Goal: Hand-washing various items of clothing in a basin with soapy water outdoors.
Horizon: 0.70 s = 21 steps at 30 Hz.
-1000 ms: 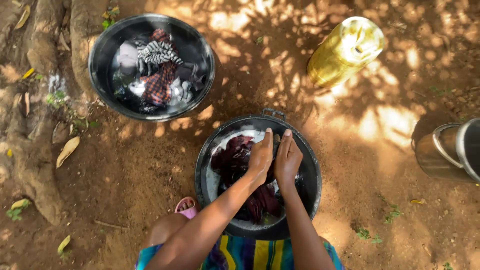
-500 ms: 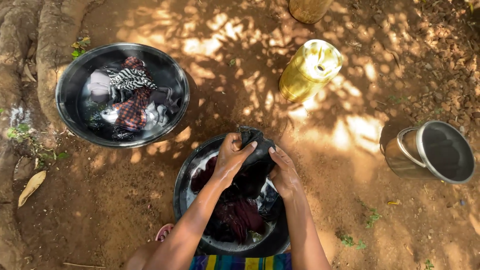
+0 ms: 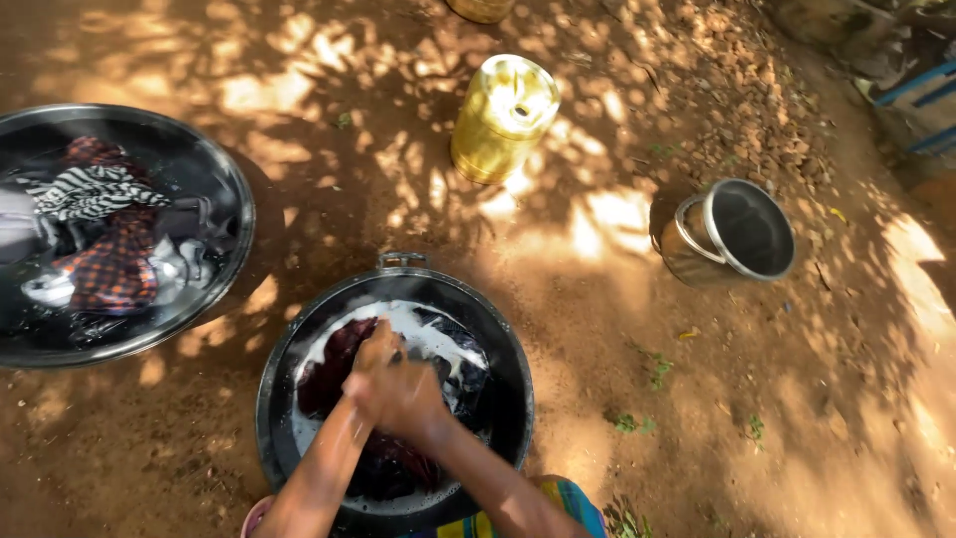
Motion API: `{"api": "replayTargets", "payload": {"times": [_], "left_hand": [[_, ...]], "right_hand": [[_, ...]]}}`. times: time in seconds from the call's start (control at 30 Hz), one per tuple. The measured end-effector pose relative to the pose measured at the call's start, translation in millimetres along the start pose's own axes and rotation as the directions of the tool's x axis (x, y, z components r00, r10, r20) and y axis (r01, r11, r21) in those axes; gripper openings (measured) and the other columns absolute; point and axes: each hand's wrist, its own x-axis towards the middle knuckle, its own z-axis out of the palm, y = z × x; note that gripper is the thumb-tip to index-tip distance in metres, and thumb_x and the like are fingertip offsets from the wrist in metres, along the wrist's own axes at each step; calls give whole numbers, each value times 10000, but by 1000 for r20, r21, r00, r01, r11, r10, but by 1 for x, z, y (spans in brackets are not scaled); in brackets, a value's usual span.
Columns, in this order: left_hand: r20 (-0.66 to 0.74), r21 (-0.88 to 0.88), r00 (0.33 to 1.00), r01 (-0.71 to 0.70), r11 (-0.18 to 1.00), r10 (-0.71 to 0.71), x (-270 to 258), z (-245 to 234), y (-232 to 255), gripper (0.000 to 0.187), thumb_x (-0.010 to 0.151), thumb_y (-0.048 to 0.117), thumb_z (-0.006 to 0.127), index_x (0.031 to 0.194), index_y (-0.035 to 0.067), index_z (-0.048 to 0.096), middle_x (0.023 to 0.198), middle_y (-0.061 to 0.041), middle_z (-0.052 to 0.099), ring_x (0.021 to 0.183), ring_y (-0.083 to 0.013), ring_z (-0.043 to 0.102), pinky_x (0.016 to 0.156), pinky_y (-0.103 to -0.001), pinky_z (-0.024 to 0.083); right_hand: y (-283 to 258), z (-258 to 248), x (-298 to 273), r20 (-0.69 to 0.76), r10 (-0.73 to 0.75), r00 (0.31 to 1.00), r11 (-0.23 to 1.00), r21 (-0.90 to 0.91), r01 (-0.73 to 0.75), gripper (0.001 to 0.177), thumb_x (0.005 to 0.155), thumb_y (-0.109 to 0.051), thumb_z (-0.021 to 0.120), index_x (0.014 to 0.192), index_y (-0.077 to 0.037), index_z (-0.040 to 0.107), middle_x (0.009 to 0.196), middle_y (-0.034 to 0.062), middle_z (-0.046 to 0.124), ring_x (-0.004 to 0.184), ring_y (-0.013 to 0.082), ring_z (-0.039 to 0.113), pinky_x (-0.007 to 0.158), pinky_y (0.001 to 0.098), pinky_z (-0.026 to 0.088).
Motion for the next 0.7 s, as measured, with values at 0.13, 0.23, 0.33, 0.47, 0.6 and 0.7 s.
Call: {"api": "replayTargets", "payload": {"times": [0.13, 0.23, 0.33, 0.47, 0.6, 0.7], "left_hand": [[-152, -322, 986, 22, 946, -74, -41, 18, -2, 537, 989, 537, 590, 1046, 28, 753, 1151, -162, 664, 1171, -303, 587, 1107, -449, 405], [-126, -496, 986, 29, 868, -106, 42, -5, -43, 552, 1044, 562, 530, 889, 33, 556, 918, -182, 487, 882, -323, 435, 830, -452, 329], [-22, -614, 995, 65, 787, -100, 22, -7, -28, 711, 1039, 653, 571, 599, 112, 433, 580, -75, 399, 553, -212, 405, 653, -333, 385], [-94, -249, 996, -33, 968, 9, -70, 4, 22, 710, 1046, 701, 557, 674, 101, 487, 594, -54, 439, 576, -202, 496, 542, -318, 392], [41, -408, 997, -36, 912, 58, -45, -14, 21, 512, 993, 568, 736, 953, 68, 630, 844, -118, 604, 819, -252, 650, 719, -346, 544], [46, -265, 998, -25, 964, 38, -43, -36, 19, 434, 906, 323, 890, 1151, 8, 719, 979, -168, 728, 906, -290, 715, 797, -458, 617]], "right_hand": [[47, 0, 0, 15, 442, 897, 876, -221, -428, 554, 1119, -339, 489, 619, -135, 612, 482, 89, 587, 417, 332, 605, 429, 450, 457], [40, 16, -2, 15, 329, 944, 908, -280, -312, 487, 1131, -211, 454, 676, -118, 602, 512, 141, 574, 437, 372, 579, 438, 495, 416], [52, 47, -33, 100, 205, 974, 885, -444, -141, 443, 1096, -218, 400, 706, -147, 598, 553, 83, 544, 443, 300, 512, 461, 494, 376], [96, 26, -20, 136, 719, 681, 656, 189, -730, 597, 1194, -462, 336, 1323, -40, 739, 619, 202, 672, 359, 210, 457, 396, 340, 290], [81, -10, 9, 169, 762, 626, 601, 177, -779, 481, 1177, -283, 435, 1377, 98, 649, 730, 381, 662, 465, 399, 573, 415, 332, 418], [82, -25, 17, 163, 845, 509, 448, 305, -841, 422, 1167, -445, 422, 1001, -164, 689, 772, 95, 679, 820, 327, 721, 756, 448, 558]]}}
